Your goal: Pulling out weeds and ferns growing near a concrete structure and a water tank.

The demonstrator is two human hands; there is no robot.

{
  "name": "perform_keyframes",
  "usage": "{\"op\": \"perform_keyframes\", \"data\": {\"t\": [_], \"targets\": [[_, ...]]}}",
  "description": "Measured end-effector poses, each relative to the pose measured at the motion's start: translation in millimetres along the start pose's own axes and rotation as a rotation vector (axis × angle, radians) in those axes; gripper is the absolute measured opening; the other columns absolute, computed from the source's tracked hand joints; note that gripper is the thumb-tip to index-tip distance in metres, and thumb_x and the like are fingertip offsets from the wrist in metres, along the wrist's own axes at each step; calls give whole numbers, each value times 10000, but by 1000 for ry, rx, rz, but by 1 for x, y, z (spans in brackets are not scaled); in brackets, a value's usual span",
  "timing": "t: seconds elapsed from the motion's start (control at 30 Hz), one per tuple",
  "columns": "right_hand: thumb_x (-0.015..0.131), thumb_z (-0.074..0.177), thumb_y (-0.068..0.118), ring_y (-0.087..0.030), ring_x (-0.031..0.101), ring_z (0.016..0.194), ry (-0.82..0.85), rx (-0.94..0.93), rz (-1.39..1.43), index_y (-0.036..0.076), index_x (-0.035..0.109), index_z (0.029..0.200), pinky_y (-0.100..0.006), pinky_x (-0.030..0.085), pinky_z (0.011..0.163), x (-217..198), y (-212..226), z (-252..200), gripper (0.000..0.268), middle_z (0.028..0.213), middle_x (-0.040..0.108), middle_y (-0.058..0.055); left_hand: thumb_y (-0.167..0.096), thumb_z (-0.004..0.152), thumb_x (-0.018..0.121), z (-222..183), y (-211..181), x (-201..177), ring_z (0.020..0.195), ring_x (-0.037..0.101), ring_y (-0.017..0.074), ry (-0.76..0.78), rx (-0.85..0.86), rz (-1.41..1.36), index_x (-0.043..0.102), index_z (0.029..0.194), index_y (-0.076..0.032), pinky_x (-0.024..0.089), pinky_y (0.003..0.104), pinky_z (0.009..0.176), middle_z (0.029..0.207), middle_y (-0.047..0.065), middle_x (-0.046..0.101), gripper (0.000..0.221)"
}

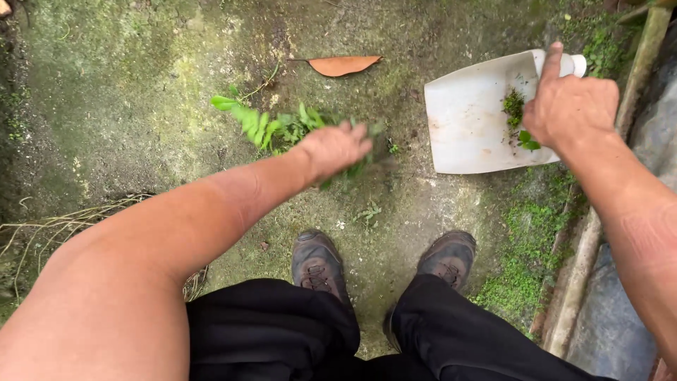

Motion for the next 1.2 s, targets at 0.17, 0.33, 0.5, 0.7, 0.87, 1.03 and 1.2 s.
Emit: {"op": "perform_keyframes", "data": {"t": [0.17, 0.33, 0.5, 0.7, 0.87, 1.03, 1.2], "targets": [[486, 961, 281, -344, 742, 671, -11, -26, 134, -84, 151, 1658, -484, 568, 623, 17, 26, -19, 855, 819, 781, -219, -450, 936, 699, -4, 63, -28, 1306, 487, 364, -374, -249, -511, 287, 1573, -175, 492, 481, 1013, 1524, 170, 368, 807], [511, 955, 272, -391, 691, 572, -88, -78, 231, -120, 156, 1656, -519, 551, 588, 25, 34, -23, 878, 747, 743, -280, -422, 1069, 531, -32, 165, 41, 1381, 474, 364, -557, -702, -604, 363, 1547, -104, 422, 510, 1141, 1557, 180, 380, 598], [468, 980, 188, -300, 658, 424, -12, 13, 226, -182, 124, 1625, -430, 486, 395, -12, 39, -56, 819, 587, 711, -187, -683, 976, 329, -65, 163, 91, 1531, 56, 483, 12, -963, -886, 16, 1635, -193, 204, 588, 1232, 1718, 136, -136, 879], [533, 915, 218, -290, 663, 400, 3, -77, 332, -202, 139, 1586, -427, 515, 361, -13, 79, -67, 884, 525, 675, -130, -775, 900, 191, -42, 94, 88, 1522, -215, 363, 66, -868, -1162, -148, 1622, -200, -24, 582, 1232, 1667, 102, -277, 983], [563, 896, 234, -347, 706, 514, -36, -164, 334, -232, 164, 1557, -472, 566, 480, -33, 110, -75, 901, 634, 713, -218, -748, 946, 120, -4, 42, 74, 1553, -148, 370, -24, -801, -1316, -59, 1634, -177, -21, 569, 1256, 1699, 132, -199, 911], [621, 853, 299, -438, 728, 714, -112, -247, 434, -234, 215, 1521, -504, 591, 694, -21, 128, -63, 946, 786, 721, -304, -762, 924, 205, -17, 16, 21, 1553, 80, 366, -250, -612, -1602, 18, 1627, -82, 169, 528, 1240, 1694, 177, 36, 996], [598, 851, 292, -477, 723, 852, -142, -347, 483, -142, 244, 1639, -543, 583, 765, -7, 124, -51, 966, 964, 726, -310, -672, 1008, 246, -35, 73, 33, 1144, 677, 289, -658, -559, -1451, 614, 1333, -107, 515, 490, 1045, 1163, 157, 706, 747]]}}
Point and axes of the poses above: each hand's wrist, its own z-axis towards the middle knuckle, its own x-axis out of the palm, y = z × x, the point moved 4 cm from there along z, towards the middle knuckle
